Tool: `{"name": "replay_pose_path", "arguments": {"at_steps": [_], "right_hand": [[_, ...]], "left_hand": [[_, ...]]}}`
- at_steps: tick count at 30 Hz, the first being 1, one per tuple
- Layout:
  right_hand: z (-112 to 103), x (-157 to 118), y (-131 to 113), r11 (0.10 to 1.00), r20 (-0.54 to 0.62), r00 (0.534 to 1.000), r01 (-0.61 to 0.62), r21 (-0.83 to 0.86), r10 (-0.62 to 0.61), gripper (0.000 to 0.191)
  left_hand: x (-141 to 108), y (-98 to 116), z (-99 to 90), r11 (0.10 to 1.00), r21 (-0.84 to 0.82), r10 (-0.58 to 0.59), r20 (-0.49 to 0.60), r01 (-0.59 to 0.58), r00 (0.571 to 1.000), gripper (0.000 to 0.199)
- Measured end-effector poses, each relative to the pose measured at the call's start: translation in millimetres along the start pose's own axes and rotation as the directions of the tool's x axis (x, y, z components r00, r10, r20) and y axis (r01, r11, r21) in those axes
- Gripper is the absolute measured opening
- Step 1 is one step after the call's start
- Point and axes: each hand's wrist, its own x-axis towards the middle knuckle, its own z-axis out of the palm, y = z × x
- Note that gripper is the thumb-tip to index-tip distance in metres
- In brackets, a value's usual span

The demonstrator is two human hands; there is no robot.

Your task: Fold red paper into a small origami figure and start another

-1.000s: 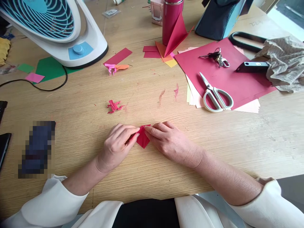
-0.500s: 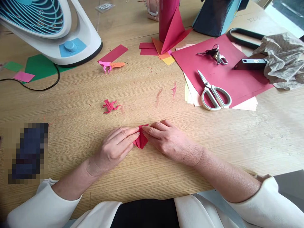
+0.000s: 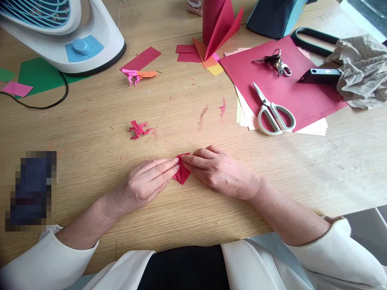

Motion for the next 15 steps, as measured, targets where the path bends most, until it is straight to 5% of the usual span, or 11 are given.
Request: {"name": "replay_pose_path", "arguments": {"at_steps": [15], "right_hand": [[-5.0,-0.1,0.9,0.999,0.040,0.999,0.036,0.010,-0.036,0.038]], "left_hand": [[-0.5,-1.1,1.5,0.997,-0.070,-0.016,0.016,0.017,1.000,0.039]]}}
